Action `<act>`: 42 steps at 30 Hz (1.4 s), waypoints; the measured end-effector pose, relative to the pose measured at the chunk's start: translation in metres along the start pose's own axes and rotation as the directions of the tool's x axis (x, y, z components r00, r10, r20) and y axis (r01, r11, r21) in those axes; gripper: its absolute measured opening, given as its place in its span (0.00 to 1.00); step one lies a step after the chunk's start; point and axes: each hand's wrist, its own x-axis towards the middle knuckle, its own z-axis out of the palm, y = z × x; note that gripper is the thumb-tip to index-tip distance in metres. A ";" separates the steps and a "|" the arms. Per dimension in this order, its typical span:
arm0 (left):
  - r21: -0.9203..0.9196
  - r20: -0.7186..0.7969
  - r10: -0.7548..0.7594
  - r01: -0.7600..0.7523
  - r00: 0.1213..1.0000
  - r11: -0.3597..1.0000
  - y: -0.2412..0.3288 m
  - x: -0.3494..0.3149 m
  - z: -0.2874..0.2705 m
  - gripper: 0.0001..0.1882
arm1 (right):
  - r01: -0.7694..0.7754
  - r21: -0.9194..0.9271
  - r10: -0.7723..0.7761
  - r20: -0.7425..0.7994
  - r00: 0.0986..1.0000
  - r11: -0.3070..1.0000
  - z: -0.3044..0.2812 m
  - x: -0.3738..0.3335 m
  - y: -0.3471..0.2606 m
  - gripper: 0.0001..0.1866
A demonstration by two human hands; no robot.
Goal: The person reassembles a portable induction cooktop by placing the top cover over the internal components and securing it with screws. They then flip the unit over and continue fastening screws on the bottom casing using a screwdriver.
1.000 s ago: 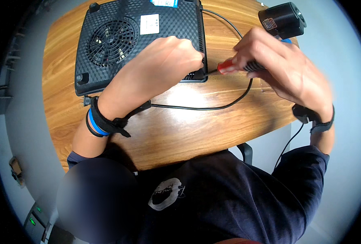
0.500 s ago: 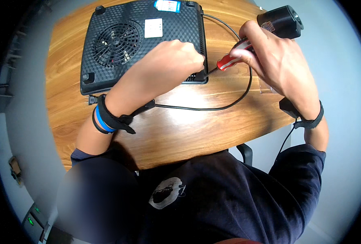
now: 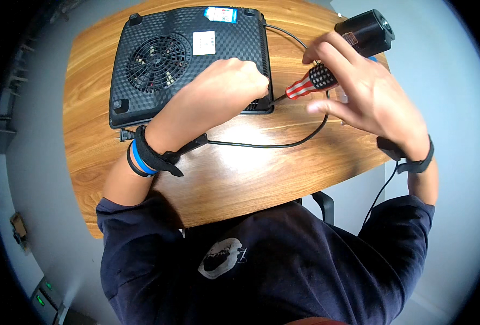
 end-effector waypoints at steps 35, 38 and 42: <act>0.051 0.018 0.029 -0.030 0.999 0.998 0.004 0.006 -0.004 0.14 | -0.026 -0.086 0.044 0.217 0.975 0.996 -0.019 -0.003 -0.010 0.20; 0.064 0.004 0.032 -0.032 0.999 0.997 0.001 0.004 0.000 0.15 | -0.159 -0.142 0.189 0.232 0.954 0.977 -0.019 -0.002 -0.024 0.19; 0.048 0.038 0.017 -0.019 0.999 0.999 0.004 0.007 -0.006 0.15 | -0.005 -0.107 0.020 0.137 0.990 0.994 -0.018 -0.002 -0.019 0.14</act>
